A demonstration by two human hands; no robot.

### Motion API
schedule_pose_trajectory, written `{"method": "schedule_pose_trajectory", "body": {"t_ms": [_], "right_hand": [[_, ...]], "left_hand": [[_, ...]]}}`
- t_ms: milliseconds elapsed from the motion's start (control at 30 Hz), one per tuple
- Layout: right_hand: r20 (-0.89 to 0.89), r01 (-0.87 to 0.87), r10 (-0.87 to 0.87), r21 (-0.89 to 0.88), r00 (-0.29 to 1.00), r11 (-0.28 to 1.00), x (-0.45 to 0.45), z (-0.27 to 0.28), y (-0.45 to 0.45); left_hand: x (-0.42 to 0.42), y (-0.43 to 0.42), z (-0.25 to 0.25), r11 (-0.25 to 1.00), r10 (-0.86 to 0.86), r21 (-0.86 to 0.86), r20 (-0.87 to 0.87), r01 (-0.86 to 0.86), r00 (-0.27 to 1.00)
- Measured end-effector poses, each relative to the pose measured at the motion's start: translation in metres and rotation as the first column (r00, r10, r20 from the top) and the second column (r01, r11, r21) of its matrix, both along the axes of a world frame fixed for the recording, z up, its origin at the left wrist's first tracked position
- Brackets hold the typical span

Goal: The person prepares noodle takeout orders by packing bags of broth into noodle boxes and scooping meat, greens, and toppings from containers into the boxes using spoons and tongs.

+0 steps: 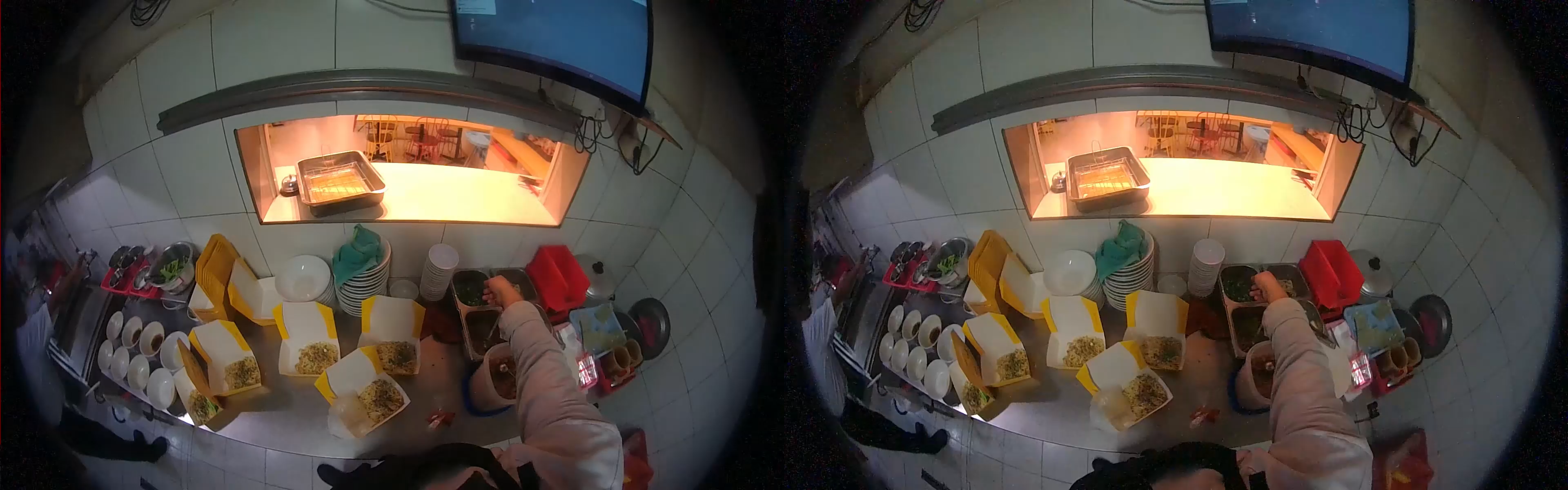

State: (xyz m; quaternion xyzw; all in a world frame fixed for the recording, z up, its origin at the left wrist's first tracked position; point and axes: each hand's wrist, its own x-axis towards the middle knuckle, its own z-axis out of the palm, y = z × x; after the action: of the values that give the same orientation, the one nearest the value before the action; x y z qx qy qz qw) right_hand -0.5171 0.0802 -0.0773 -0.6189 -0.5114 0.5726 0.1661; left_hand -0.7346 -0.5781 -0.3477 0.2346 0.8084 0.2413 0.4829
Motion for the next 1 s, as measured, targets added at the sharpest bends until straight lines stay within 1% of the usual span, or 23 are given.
{"method": "schedule_pose_trajectory", "body": {"t_ms": [100,167,200,233,267,300,367,400,467,500,533,600,667,700,733,767,800,867,900,933,967,1000], "right_hand": [[0.007,-0.089,0.088,0.081,0.996,0.993,0.016,0.026,-0.012],[-0.213,-0.239,0.270,0.159,0.939,0.958,0.042,0.039,-0.008],[-0.213,-0.307,0.367,0.268,0.905,0.913,0.053,0.078,-0.033],[-0.273,-0.352,0.469,0.385,0.840,0.853,0.074,0.057,-0.009],[-0.153,-0.378,0.472,0.412,0.868,0.829,0.090,0.122,-0.066],[-0.108,-0.451,0.573,0.506,0.813,0.735,0.113,0.130,-0.067],[0.146,-0.559,0.575,0.511,0.805,0.653,0.147,0.160,-0.107],[0.223,-0.626,0.611,0.507,0.759,0.592,0.166,0.157,-0.134],[0.382,-0.763,0.685,0.497,0.620,0.414,0.184,0.156,-0.170],[0.528,-0.843,0.659,0.387,0.535,0.374,0.187,0.154,-0.193],[0.657,-0.906,0.627,0.264,0.419,0.330,0.188,0.149,-0.218],[0.811,-0.930,0.541,0.008,0.221,0.367,0.185,0.112,-0.249],[0.909,-0.914,0.343,0.087,0.236,0.396,0.179,0.081,-0.275],[0.941,-0.906,0.237,0.130,0.241,0.404,0.177,0.069,-0.279],[0.949,-0.906,0.217,0.125,0.228,0.405,0.176,0.060,-0.277],[0.957,-0.906,0.196,0.120,0.214,0.405,0.176,0.053,-0.275],[0.964,-0.907,0.176,0.113,0.199,0.405,0.176,0.050,-0.273],[0.971,-0.916,0.159,0.103,0.176,0.388,0.176,0.047,-0.271],[0.975,-0.921,0.151,0.098,0.165,0.376,0.175,0.046,-0.269],[0.964,-0.899,0.145,0.146,0.223,0.412,0.175,0.042,-0.266],[0.950,-0.875,0.139,0.192,0.279,0.445,0.175,0.036,-0.263],[0.932,-0.847,0.134,0.237,0.336,0.476,0.173,0.031,-0.260]], "left_hand": [[0.010,-0.009,-0.002,0.999,0.010,-0.031,0.002,-0.009,1.000],[0.015,-0.023,-0.005,0.999,0.002,-0.048,0.002,-0.002,1.000],[0.018,-0.034,-0.010,0.998,-0.012,-0.060,0.005,0.012,1.000],[0.021,-0.048,-0.013,0.996,-0.029,-0.079,0.007,0.029,1.000],[0.022,-0.064,-0.016,0.994,-0.052,-0.100,0.015,0.054,0.999],[0.021,-0.078,-0.016,0.989,-0.079,-0.123,0.022,0.081,0.997],[0.017,-0.105,-0.013,0.975,-0.129,-0.175,0.048,0.136,0.990],[0.015,-0.113,-0.008,0.965,-0.154,-0.205,0.069,0.165,0.986],[0.008,-0.124,0.006,0.939,-0.195,-0.267,0.101,0.215,0.976],[0.004,-0.128,0.014,0.922,-0.216,-0.302,0.122,0.243,0.969],[-0.002,-0.134,0.025,0.901,-0.242,-0.334,0.143,0.277,0.960],[-0.010,-0.121,0.072,0.863,-0.304,-0.365,0.178,0.350,0.936],[-0.013,-0.086,0.142,0.880,-0.360,-0.264,0.173,0.395,0.917],[0.002,-0.048,0.213,0.911,-0.378,-0.118,0.147,0.396,0.914],[0.023,-0.006,0.288,0.923,-0.381,0.103,0.126,0.370,0.916],[0.028,0.021,0.302,0.876,-0.472,0.148,0.074,0.458,0.878],[0.042,0.051,0.331,0.826,-0.515,0.268,-0.003,0.496,0.857],[0.066,0.104,0.336,0.723,-0.554,0.463,-0.053,0.512,0.831],[0.090,0.130,0.351,0.771,-0.501,0.478,0.049,0.421,0.864],[0.109,0.155,0.343,0.662,-0.523,0.595,-0.069,0.456,0.850],[0.129,0.178,0.343,0.594,-0.577,0.707,0.042,0.384,0.816],[0.147,0.199,0.328,0.641,-0.585,0.640,0.050,0.423,0.810]]}}
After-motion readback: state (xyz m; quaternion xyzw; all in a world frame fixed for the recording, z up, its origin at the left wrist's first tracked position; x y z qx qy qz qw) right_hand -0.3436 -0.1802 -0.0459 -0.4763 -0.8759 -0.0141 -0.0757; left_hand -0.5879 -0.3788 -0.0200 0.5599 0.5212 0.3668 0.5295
